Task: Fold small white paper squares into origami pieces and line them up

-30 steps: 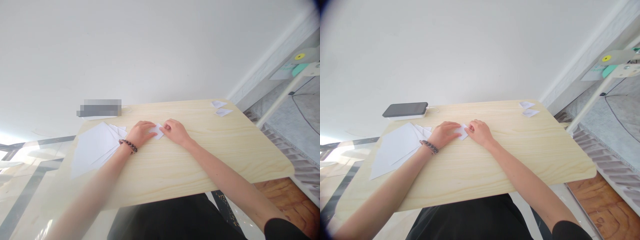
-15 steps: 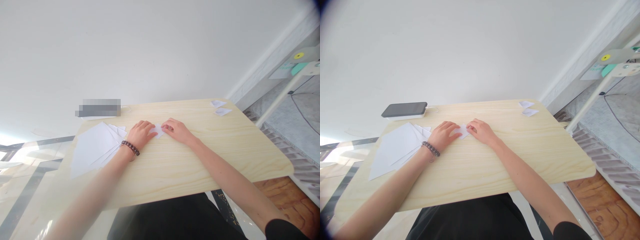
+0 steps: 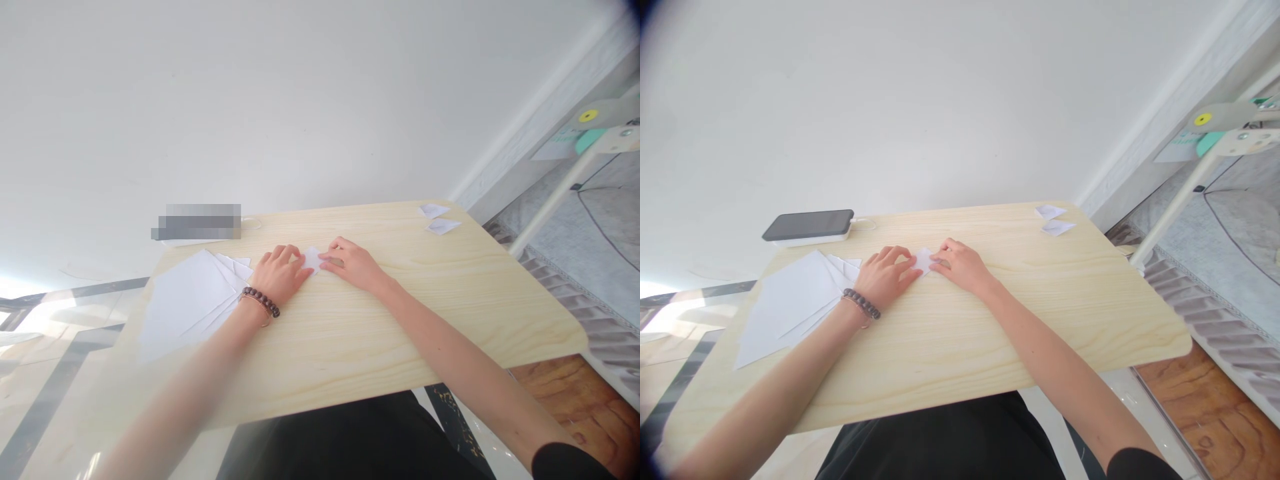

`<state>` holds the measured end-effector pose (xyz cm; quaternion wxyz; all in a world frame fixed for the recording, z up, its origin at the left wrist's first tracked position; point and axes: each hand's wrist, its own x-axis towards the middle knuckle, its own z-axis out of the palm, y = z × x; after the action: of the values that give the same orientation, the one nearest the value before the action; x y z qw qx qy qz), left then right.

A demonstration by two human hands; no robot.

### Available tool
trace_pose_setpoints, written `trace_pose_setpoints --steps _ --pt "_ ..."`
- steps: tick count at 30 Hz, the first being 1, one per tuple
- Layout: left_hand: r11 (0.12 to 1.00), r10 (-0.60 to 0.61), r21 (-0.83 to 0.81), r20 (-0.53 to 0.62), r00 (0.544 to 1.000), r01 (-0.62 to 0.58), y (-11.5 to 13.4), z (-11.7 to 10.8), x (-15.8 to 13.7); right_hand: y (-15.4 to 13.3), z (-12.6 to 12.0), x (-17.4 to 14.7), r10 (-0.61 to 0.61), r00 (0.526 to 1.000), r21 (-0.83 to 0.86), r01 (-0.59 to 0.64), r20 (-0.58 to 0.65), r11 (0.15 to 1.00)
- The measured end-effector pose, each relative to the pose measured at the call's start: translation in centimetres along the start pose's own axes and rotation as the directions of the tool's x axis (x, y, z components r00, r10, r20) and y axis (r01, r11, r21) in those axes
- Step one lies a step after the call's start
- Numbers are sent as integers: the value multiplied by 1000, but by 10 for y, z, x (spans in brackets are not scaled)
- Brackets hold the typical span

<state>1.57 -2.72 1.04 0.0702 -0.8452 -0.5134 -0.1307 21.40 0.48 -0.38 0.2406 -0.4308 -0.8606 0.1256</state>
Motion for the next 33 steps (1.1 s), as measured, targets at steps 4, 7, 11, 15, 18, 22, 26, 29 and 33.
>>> trace_pose_setpoints --steps 4,7,11,15,18,22,26,29,33 --pt "1000 -2 -31 -28 1000 2 -1 2 -1 1 2 2 52 999 88 -50 -14 995" --pt "999 -31 -42 -44 999 29 0 3 -2 1 4 2 83 996 153 -75 -43 985" --pt "998 -52 -46 -44 998 50 2 4 -2 1 3 1 76 996 158 -68 -47 985" --pt "998 -64 -17 -39 997 63 3 3 2 1 0 2 58 998 104 -55 -25 993" --pt "997 -73 -8 -26 997 73 4 2 4 0 0 2 64 998 85 -61 -28 994" --pt "997 -74 17 -26 997 75 6 2 3 -2 1 1 76 996 92 -71 -54 993" --pt "998 -44 46 1 999 44 7 3 2 -3 -1 2 62 998 10 -61 -31 998" --pt "999 -29 46 23 999 28 6 4 3 -3 -3 3 52 999 -43 -52 -5 998" --pt "1000 16 11 24 1000 -16 1 5 5 -2 -4 2 24 1000 -22 -24 -3 999"
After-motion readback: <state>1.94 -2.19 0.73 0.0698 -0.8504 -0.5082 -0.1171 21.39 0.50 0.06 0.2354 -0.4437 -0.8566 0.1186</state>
